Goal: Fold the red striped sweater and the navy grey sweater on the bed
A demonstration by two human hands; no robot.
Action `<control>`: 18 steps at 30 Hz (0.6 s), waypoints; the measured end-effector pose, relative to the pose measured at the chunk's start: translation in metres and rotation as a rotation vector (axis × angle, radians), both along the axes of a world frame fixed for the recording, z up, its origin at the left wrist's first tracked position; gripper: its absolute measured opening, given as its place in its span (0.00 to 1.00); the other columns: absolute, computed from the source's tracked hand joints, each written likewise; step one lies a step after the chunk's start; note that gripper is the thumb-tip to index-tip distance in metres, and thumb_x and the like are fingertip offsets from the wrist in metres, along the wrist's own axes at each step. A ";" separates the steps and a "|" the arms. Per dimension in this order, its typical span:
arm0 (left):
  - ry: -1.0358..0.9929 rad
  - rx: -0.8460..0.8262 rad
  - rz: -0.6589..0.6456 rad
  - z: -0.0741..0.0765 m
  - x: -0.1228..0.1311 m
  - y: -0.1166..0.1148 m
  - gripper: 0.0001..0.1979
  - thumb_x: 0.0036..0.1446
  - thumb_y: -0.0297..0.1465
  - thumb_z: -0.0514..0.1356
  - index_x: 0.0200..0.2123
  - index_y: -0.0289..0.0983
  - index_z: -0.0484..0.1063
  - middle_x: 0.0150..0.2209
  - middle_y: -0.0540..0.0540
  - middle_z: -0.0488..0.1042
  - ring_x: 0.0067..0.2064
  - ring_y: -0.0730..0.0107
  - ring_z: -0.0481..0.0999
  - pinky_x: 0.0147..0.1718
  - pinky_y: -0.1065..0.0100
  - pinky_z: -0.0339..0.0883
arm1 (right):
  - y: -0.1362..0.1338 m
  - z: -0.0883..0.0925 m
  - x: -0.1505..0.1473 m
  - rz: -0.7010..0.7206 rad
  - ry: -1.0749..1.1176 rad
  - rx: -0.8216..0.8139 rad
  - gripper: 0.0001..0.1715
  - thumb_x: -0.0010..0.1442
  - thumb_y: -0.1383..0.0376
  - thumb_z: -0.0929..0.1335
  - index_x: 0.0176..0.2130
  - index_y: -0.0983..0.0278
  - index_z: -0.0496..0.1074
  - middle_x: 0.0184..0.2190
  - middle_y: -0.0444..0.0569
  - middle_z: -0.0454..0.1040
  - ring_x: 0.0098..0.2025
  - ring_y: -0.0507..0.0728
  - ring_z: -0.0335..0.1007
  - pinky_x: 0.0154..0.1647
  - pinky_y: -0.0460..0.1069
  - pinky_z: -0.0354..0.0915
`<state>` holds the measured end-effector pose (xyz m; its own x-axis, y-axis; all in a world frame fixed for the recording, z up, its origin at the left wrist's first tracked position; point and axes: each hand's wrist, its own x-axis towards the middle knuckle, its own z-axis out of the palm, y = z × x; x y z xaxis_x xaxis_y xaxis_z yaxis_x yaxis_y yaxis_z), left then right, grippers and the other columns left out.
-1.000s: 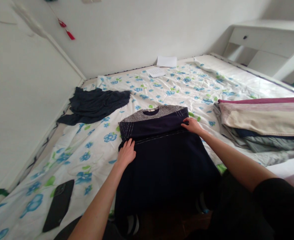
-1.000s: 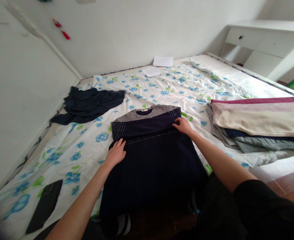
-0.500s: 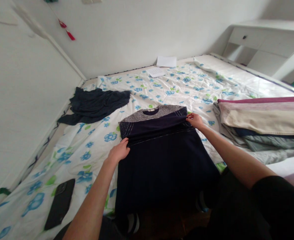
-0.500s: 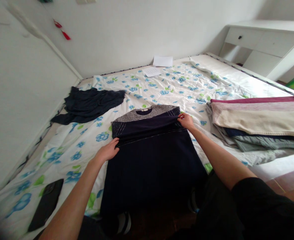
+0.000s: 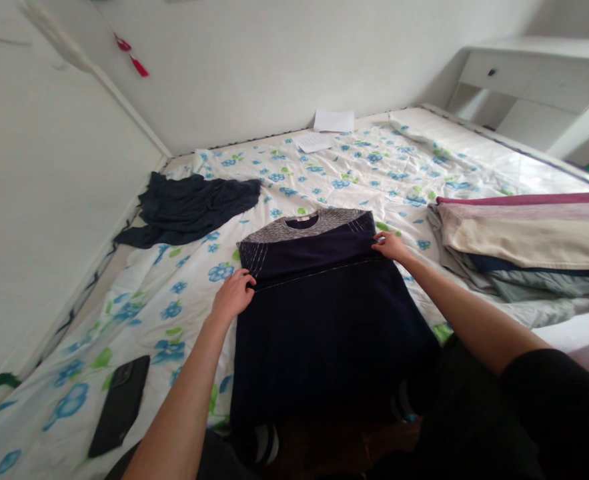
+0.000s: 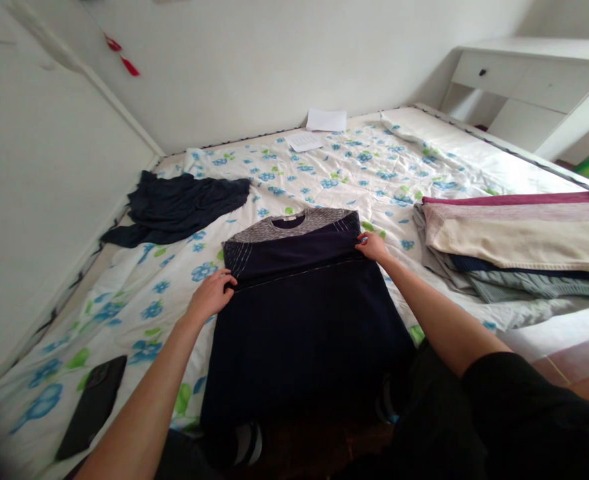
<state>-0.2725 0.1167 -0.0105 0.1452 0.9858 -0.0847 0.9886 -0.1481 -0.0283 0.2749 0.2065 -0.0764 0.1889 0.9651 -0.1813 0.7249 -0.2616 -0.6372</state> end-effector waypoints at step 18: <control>0.022 -0.120 0.102 -0.014 -0.007 0.000 0.19 0.70 0.33 0.60 0.56 0.43 0.88 0.62 0.41 0.87 0.62 0.48 0.87 0.61 0.57 0.79 | -0.002 -0.005 0.004 0.139 -0.285 0.097 0.23 0.71 0.64 0.74 0.63 0.64 0.82 0.55 0.57 0.87 0.56 0.64 0.83 0.63 0.54 0.74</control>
